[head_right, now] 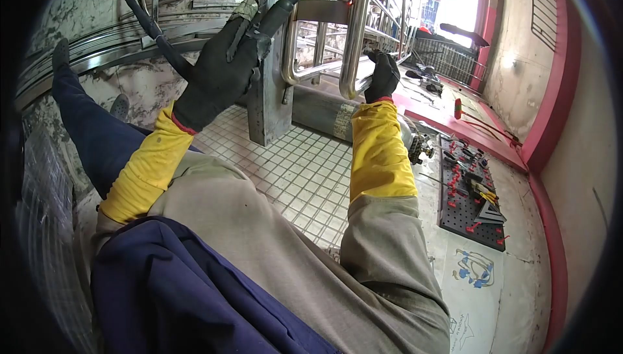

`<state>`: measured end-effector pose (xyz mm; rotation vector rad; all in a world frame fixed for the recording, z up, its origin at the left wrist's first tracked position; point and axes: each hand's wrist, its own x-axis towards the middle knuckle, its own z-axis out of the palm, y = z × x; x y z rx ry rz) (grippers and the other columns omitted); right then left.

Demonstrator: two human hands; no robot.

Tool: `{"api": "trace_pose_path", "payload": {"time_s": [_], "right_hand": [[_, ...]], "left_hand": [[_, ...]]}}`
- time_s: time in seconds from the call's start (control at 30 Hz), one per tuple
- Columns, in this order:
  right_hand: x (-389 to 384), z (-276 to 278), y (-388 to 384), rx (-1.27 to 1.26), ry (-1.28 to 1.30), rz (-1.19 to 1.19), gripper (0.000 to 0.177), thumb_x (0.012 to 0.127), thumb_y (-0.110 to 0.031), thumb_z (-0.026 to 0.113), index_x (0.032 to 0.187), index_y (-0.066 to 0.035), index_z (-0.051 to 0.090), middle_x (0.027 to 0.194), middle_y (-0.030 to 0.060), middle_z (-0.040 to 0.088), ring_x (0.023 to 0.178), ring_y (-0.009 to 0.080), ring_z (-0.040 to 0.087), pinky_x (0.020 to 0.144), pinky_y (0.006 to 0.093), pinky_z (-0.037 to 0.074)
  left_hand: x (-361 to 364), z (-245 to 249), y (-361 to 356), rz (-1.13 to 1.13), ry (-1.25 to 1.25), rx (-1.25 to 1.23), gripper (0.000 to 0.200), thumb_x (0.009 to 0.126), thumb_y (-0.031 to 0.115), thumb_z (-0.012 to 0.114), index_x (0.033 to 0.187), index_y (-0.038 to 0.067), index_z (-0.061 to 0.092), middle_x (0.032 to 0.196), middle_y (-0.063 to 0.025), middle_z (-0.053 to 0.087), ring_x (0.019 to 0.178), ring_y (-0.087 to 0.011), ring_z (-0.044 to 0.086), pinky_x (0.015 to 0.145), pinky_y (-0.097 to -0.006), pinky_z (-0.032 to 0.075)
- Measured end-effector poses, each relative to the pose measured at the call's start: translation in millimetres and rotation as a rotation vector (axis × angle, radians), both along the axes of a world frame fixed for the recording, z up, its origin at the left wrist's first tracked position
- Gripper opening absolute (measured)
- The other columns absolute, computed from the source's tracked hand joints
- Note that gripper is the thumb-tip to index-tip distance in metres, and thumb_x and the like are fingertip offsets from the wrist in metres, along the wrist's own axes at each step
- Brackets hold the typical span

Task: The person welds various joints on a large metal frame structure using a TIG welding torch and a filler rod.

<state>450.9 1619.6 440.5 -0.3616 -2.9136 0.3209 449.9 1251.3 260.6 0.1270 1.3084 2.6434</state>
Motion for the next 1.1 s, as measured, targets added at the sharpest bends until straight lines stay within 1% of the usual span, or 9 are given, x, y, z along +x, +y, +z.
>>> {"api": "trace_pose_path", "payload": {"time_s": [0.07, 0.2, 0.3, 0.4, 0.57, 0.67, 0.8, 1.0, 1.1], "right_hand": [[-2, 0, 0, -0.015, 0.006, -0.076, 0.031, 0.101, -0.020, 0.055, 0.103, 0.003, 0.076, 0.103, 0.0142, 0.079, 0.099, 0.0223, 0.072, 0.095, 0.0356, 0.051], [-6, -3, -7, -0.284, 0.072, -0.200, 0.028, 0.100, -0.014, 0.055, 0.107, 0.002, 0.076, 0.102, 0.0136, 0.079, 0.100, 0.0228, 0.073, 0.097, 0.0339, 0.054], [-5, -2, -6, -0.330, 0.106, -0.247, 0.027, 0.100, -0.013, 0.055, 0.106, 0.003, 0.076, 0.104, 0.0125, 0.079, 0.098, 0.0223, 0.074, 0.097, 0.0343, 0.054], [-4, 1, -4, -0.056, -0.016, -0.047, 0.027, 0.100, -0.014, 0.056, 0.106, 0.003, 0.076, 0.105, 0.0121, 0.080, 0.098, 0.0224, 0.074, 0.097, 0.0346, 0.054], [-6, -6, 13, -0.396, 0.117, -0.326, 0.027, 0.098, -0.020, 0.059, 0.106, -0.002, 0.077, 0.104, 0.0124, 0.080, 0.100, 0.0224, 0.070, 0.096, 0.0358, 0.048], [-1, -4, 14, -0.151, 0.034, -0.105, 0.026, 0.098, -0.020, 0.059, 0.104, 0.000, 0.076, 0.103, 0.0124, 0.080, 0.099, 0.0233, 0.071, 0.095, 0.0363, 0.049], [-2, -3, 9, -0.161, 0.034, -0.098, 0.026, 0.098, -0.020, 0.060, 0.103, 0.001, 0.075, 0.103, 0.0125, 0.079, 0.097, 0.0238, 0.072, 0.094, 0.0366, 0.050], [-1, -1, 2, -0.069, 0.020, 0.008, 0.027, 0.099, -0.020, 0.059, 0.103, 0.001, 0.075, 0.102, 0.0134, 0.079, 0.097, 0.0235, 0.072, 0.094, 0.0361, 0.051], [0, -1, 2, -0.050, 0.007, 0.001, 0.027, 0.099, -0.020, 0.058, 0.103, 0.001, 0.075, 0.102, 0.0134, 0.079, 0.096, 0.0225, 0.072, 0.094, 0.0355, 0.051]], "left_hand": [[4, 1, 9, 0.108, -0.002, 0.118, 0.032, 0.103, 0.015, 0.059, 0.130, -0.002, 0.064, 0.093, -0.0217, 0.073, 0.079, -0.0337, 0.073, 0.072, -0.0429, 0.056], [7, -1, 12, 0.134, 0.041, 0.041, 0.036, 0.099, 0.009, 0.064, 0.134, 0.000, 0.065, 0.099, -0.0256, 0.074, 0.084, -0.0394, 0.074, 0.075, -0.0439, 0.057], [7, -2, 13, 0.166, 0.076, -0.008, 0.036, 0.099, 0.008, 0.063, 0.134, 0.000, 0.065, 0.098, -0.0268, 0.074, 0.084, -0.0415, 0.073, 0.074, -0.0448, 0.056], [7, -5, 16, 0.179, 0.097, -0.028, 0.035, 0.098, 0.006, 0.062, 0.133, 0.000, 0.065, 0.096, -0.0274, 0.073, 0.082, -0.0420, 0.073, 0.072, -0.0458, 0.056], [8, 2, 5, 0.114, 0.028, -0.007, 0.027, 0.102, 0.013, 0.060, 0.122, -0.005, 0.064, 0.080, -0.0214, 0.068, 0.071, -0.0367, 0.071, 0.064, -0.0468, 0.053], [7, 0, 5, 0.107, 0.058, -0.052, 0.027, 0.102, 0.014, 0.060, 0.122, -0.004, 0.064, 0.079, -0.0207, 0.069, 0.071, -0.0356, 0.071, 0.065, -0.0462, 0.053], [7, 2, 2, 0.069, 0.019, -0.032, 0.027, 0.103, 0.015, 0.059, 0.121, -0.004, 0.064, 0.080, -0.0203, 0.069, 0.071, -0.0354, 0.071, 0.065, -0.0456, 0.054], [7, 1, 1, 0.011, 0.033, -0.081, 0.035, 0.104, 0.017, 0.060, 0.131, -0.005, 0.061, 0.095, -0.0183, 0.071, 0.083, -0.0268, 0.070, 0.077, -0.0388, 0.055], [8, 1, 6, 0.069, 0.035, -0.019, 0.028, 0.102, 0.014, 0.059, 0.121, -0.006, 0.063, 0.085, -0.0228, 0.070, 0.074, -0.0375, 0.071, 0.068, -0.0458, 0.054]]}}
